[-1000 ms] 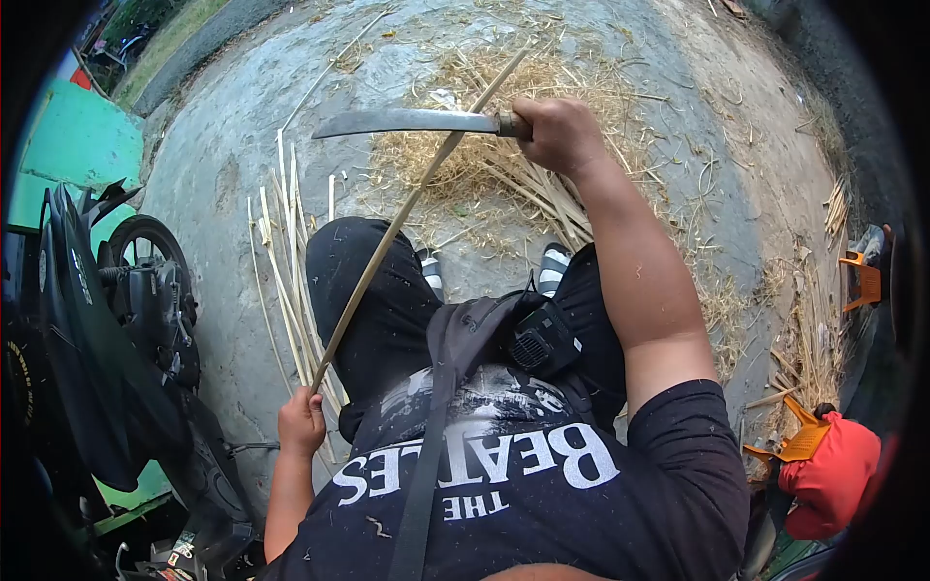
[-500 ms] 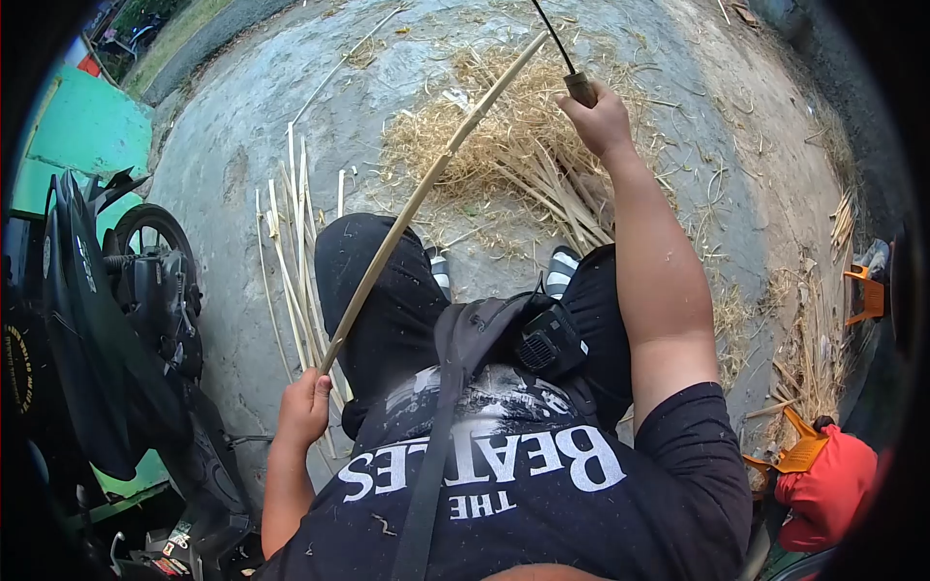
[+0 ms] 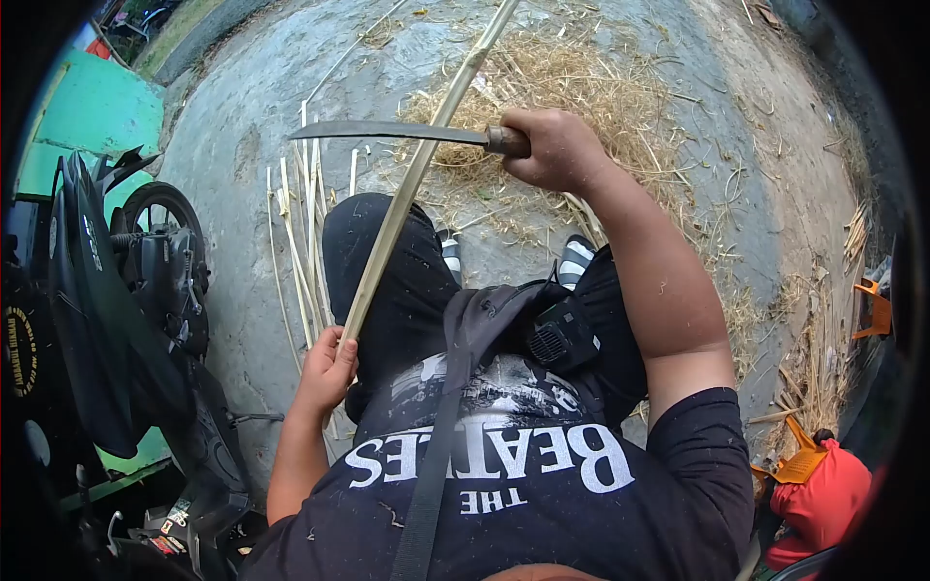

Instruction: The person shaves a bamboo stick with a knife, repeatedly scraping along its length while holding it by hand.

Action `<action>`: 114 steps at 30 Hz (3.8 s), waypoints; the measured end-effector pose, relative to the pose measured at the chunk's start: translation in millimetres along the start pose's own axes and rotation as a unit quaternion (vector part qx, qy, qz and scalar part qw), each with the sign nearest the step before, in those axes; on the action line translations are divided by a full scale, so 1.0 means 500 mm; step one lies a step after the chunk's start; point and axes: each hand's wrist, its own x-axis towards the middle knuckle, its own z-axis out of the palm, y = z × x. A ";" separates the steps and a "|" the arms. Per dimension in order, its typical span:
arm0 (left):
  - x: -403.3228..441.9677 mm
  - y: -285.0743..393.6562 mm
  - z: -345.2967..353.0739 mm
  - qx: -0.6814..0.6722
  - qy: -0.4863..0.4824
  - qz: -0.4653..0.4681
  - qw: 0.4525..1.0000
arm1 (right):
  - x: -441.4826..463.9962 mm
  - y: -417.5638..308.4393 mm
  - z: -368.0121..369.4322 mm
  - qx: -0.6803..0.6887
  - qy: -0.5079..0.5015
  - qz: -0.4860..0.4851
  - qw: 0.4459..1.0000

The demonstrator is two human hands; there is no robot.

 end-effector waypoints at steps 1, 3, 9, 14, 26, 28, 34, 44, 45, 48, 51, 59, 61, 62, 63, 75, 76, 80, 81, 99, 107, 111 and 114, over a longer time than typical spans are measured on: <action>0.005 0.005 -0.002 -0.096 -0.038 -0.044 0.994 | 0.000 -0.012 0.012 -0.013 -0.009 -0.025 1.000; 0.005 0.009 -0.002 -0.006 -0.003 -0.019 1.000 | -0.001 -0.036 0.036 -0.030 -0.043 -0.069 0.996; -0.002 0.031 0.014 0.357 0.119 0.125 0.918 | 0.004 -0.046 0.068 -0.077 -0.082 -0.090 0.990; 0.002 0.034 0.026 0.390 0.131 0.118 0.904 | 0.002 -0.068 0.066 -0.107 -0.103 -0.080 0.986; 0.019 0.014 0.018 0.379 0.113 0.142 0.908 | 0.004 -0.068 0.105 -0.096 -0.047 -0.108 0.988; 0.025 0.009 0.020 0.373 0.114 0.145 0.909 | 0.001 -0.053 0.128 -0.074 -0.007 -0.118 0.990; 0.033 0.005 0.029 0.368 0.131 0.143 0.910 | 0.018 -0.039 0.125 -0.064 0.028 -0.102 0.992; 0.037 0.000 0.022 0.357 0.124 0.140 0.915 | 0.036 -0.011 0.116 -0.067 0.065 -0.098 0.991; 0.036 -0.002 0.020 0.363 0.118 0.141 0.914 | 0.030 -0.024 0.117 -0.058 0.069 -0.113 0.990; 0.029 -0.002 0.017 0.365 0.111 0.145 0.913 | 0.011 -0.077 0.120 -0.121 0.016 -0.164 0.979; 0.034 -0.016 0.019 0.353 0.123 0.153 0.915 | 0.025 -0.039 0.138 -0.075 0.070 -0.120 0.988; 0.041 -0.003 0.013 0.371 0.111 0.151 0.910 | 0.017 -0.056 0.111 -0.091 0.030 -0.123 0.988; 0.044 -0.009 0.014 0.359 0.104 0.152 0.915 | 0.010 -0.071 0.125 -0.146 -0.004 -0.187 0.971; 0.053 -0.013 0.013 0.349 0.104 0.155 0.919 | 0.012 -0.062 0.124 -0.110 0.023 -0.152 0.982; 0.052 -0.017 0.012 0.337 0.103 0.155 0.923 | 0.015 -0.046 0.125 -0.072 0.047 -0.118 0.989; 0.050 -0.008 0.012 0.344 0.112 0.176 0.915 | 0.014 -0.051 0.106 -0.117 0.029 -0.127 0.985; 0.045 -0.009 0.013 0.345 0.107 0.165 0.918 | 0.025 -0.019 0.111 -0.084 0.050 -0.060 0.993; 0.048 0.007 0.003 0.347 0.100 0.158 0.919 | 0.063 0.077 0.053 -0.043 0.076 0.183 0.979; 0.046 0.008 -0.001 0.350 0.095 0.159 0.918 | 0.062 0.074 0.043 -0.040 0.074 0.170 0.982; 0.036 0.029 0.011 0.396 0.121 0.161 0.896 | 0.043 0.036 0.064 -0.054 0.008 0.066 0.996; 0.033 0.029 0.030 0.440 0.154 0.156 0.871 | 0.031 -0.004 0.110 -0.035 -0.113 -0.003 0.993; 0.038 0.023 0.029 0.432 0.162 0.159 0.873 | 0.032 -0.022 0.116 -0.068 -0.091 -0.017 0.993; 0.029 0.025 0.025 0.427 0.151 0.162 0.877 | 0.019 -0.039 0.121 -0.071 -0.029 -0.098 0.992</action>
